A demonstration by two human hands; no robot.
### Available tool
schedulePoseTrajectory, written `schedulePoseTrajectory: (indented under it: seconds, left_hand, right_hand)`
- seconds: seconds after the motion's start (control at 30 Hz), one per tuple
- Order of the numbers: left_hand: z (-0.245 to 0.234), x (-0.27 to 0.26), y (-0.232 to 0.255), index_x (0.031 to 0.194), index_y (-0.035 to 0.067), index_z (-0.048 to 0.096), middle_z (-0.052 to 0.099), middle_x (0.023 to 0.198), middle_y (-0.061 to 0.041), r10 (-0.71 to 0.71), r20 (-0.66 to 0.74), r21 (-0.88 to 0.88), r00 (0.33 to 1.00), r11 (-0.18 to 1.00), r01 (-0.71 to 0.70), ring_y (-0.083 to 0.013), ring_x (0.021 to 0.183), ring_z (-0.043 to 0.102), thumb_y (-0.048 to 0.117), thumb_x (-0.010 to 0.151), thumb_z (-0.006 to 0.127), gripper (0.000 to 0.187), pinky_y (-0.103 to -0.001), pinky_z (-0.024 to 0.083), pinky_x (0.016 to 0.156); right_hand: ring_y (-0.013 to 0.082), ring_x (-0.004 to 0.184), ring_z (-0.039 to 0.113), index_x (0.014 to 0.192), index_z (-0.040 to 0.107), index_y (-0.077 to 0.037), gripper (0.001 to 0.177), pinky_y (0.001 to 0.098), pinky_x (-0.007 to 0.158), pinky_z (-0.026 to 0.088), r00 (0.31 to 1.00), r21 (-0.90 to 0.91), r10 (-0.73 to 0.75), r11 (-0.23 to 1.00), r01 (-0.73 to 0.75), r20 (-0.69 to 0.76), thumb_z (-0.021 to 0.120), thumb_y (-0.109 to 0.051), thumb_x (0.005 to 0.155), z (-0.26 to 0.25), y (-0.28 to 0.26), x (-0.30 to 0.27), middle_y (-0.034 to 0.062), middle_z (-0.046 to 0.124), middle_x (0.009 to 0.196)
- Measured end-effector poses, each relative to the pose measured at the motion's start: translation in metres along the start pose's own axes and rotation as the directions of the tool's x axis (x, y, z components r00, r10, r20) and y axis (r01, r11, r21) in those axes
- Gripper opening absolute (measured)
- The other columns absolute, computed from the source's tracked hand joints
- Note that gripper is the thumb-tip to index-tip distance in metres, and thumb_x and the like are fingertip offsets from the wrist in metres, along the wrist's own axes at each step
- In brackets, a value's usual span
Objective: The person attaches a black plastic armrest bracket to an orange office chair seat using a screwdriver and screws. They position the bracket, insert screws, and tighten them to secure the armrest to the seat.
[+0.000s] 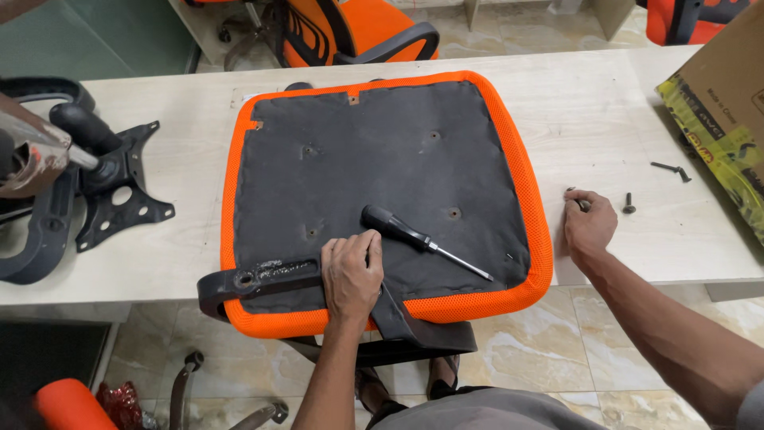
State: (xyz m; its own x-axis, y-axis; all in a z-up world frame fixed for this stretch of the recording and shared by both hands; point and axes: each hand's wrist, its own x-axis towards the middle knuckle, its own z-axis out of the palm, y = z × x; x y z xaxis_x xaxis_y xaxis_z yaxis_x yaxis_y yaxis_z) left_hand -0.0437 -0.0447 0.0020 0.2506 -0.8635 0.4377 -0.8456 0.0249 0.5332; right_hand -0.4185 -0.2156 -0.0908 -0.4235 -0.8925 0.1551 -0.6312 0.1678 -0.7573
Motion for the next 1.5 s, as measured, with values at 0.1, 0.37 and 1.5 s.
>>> schedulePoseTrajectory:
  seconds: [0.1, 0.37, 1.5]
  left_hand:
    - [0.0, -0.002, -0.001, 0.097, 0.007, 0.074, 0.073, 0.083, -0.005, -0.011, -0.024, -0.002, 1.0, 1.0, 0.011, -0.0247, 0.083, 0.065, 0.023, 0.101, 0.058, 0.023, -0.046, 0.044, 0.099]
    - [-0.001, -0.004, -0.01, 0.108, 0.006, 0.073, 0.075, 0.093, -0.008, -0.084, -0.042, -0.21, 0.996, 0.975, 0.073, -0.0255, 0.089, 0.067, 0.023, 0.104, 0.056, 0.025, -0.044, 0.049, 0.094]
    - [-0.127, -0.021, -0.189, 0.102, 0.007, 0.066, 0.061, 0.097, -0.009, -0.034, 0.109, -0.016, 0.993, 0.999, 0.036, -0.0291, 0.098, 0.061, 0.066, 0.056, 0.09, 0.078, -0.047, 0.049, 0.089]
  right_hand:
    - [0.0159, 0.074, 0.064, 0.108, 0.078, -0.008, 0.014, 0.0323, 0.069, 0.05, 1.0, 0.043, -0.013, 0.999, 0.013, -0.017, 0.076, -0.015, 0.096, -0.003, 0.0, -0.002, 0.0082, 0.073, 0.089]
    - [0.0167, 0.085, 0.053, 0.114, 0.068, -0.002, 0.021, 0.0315, 0.068, 0.046, 0.982, 0.232, -0.042, 0.969, 0.084, -0.184, 0.059, 0.003, 0.095, -0.041, -0.044, -0.054, 0.0114, 0.056, 0.107]
    - [0.0347, 0.1, 0.058, 0.132, 0.05, -0.012, 0.064, 0.0475, 0.087, 0.049, 0.833, -0.317, -0.338, 0.809, 0.494, 0.437, 0.078, -0.023, 0.076, -0.002, -0.182, -0.337, 0.016, 0.054, 0.105]
